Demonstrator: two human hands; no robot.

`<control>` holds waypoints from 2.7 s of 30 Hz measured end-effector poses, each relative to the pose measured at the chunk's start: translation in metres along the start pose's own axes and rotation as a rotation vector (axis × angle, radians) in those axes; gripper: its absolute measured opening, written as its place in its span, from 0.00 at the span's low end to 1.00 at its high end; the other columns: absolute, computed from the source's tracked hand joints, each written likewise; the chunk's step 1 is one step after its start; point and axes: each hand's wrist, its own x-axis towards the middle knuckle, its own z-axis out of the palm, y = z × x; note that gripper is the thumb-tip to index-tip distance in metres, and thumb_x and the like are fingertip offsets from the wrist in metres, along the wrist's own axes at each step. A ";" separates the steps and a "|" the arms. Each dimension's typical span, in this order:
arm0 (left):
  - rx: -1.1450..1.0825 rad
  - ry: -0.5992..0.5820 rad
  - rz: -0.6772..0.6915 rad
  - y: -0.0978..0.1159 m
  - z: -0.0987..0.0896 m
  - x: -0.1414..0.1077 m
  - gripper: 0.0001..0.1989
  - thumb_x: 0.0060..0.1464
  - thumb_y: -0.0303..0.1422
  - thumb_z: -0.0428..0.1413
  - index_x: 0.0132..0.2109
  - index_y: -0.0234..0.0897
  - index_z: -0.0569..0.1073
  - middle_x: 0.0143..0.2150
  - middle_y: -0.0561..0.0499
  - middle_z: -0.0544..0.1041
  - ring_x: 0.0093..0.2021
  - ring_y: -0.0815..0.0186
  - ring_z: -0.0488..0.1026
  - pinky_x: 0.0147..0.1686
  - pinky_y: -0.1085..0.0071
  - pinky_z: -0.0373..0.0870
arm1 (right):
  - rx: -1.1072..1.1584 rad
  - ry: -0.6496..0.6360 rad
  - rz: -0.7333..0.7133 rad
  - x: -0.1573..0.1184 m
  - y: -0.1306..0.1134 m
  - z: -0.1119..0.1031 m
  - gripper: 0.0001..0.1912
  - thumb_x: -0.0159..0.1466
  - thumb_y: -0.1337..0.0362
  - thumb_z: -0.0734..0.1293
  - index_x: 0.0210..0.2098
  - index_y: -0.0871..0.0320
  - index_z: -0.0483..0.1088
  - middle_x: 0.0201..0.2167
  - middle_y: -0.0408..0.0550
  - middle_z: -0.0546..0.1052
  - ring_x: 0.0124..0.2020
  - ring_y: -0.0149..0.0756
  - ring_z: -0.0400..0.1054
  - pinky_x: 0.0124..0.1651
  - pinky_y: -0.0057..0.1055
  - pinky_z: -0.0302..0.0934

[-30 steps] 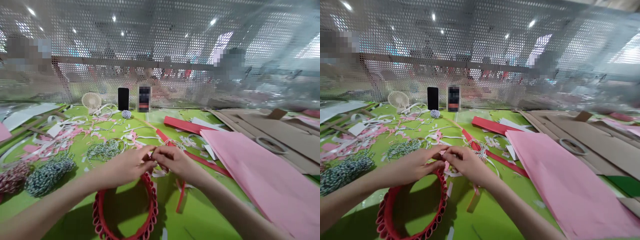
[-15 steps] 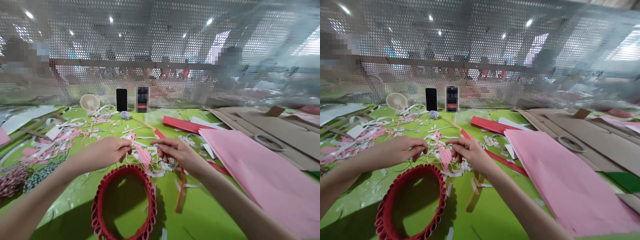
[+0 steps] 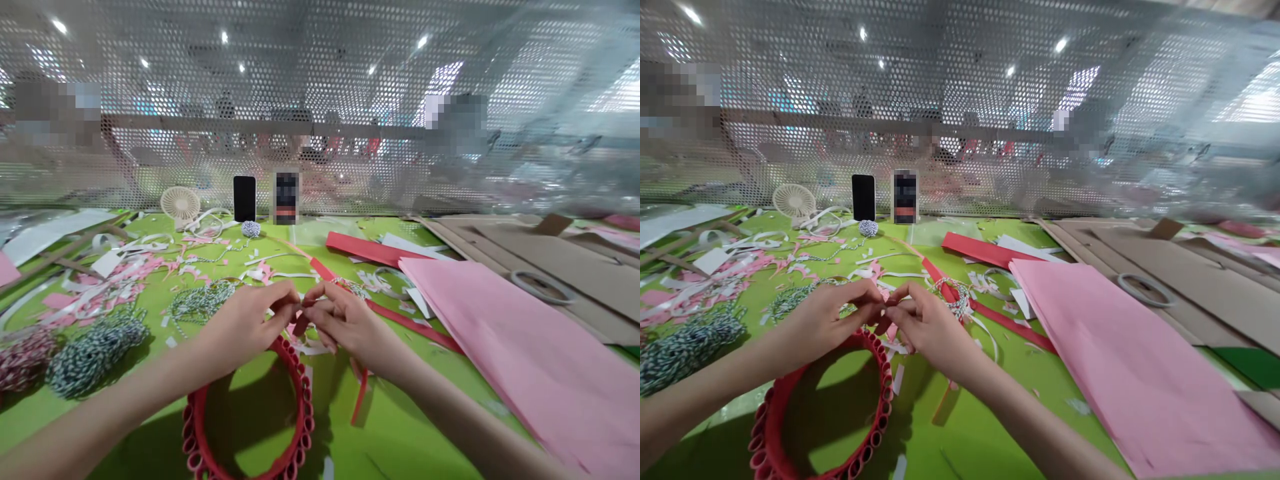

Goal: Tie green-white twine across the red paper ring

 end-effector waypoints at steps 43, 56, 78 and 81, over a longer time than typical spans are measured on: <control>-0.209 0.102 -0.274 -0.032 -0.042 0.015 0.11 0.56 0.34 0.41 0.27 0.37 0.60 0.26 0.52 0.72 0.28 0.68 0.71 0.31 0.69 0.63 | 0.423 0.038 0.115 0.007 0.007 -0.025 0.10 0.55 0.69 0.60 0.38 0.61 0.63 0.22 0.40 0.70 0.15 0.19 0.50 0.18 0.23 0.41; -0.674 0.217 -0.327 -0.035 -0.044 0.016 0.10 0.55 0.29 0.49 0.26 0.34 0.67 0.25 0.54 0.68 0.28 0.73 0.67 0.33 0.75 0.65 | 0.353 0.330 0.079 0.016 0.014 -0.038 0.06 0.51 0.65 0.63 0.29 0.61 0.65 0.21 0.40 0.69 0.15 0.19 0.53 0.19 0.23 0.42; 0.182 -0.060 -0.220 -0.006 -0.015 0.011 0.14 0.56 0.35 0.39 0.35 0.35 0.67 0.23 0.53 0.69 0.22 0.71 0.64 0.24 0.75 0.60 | -0.171 0.132 -0.017 0.009 0.004 -0.027 0.06 0.57 0.64 0.61 0.27 0.60 0.64 0.16 0.37 0.62 0.17 0.23 0.52 0.19 0.23 0.45; 0.438 0.029 -0.334 -0.024 -0.045 0.011 0.14 0.55 0.33 0.38 0.35 0.35 0.68 0.22 0.51 0.68 0.21 0.68 0.63 0.23 0.72 0.58 | -0.248 0.090 0.073 0.014 0.009 -0.038 0.06 0.57 0.64 0.61 0.27 0.61 0.66 0.16 0.38 0.63 0.16 0.22 0.51 0.19 0.24 0.44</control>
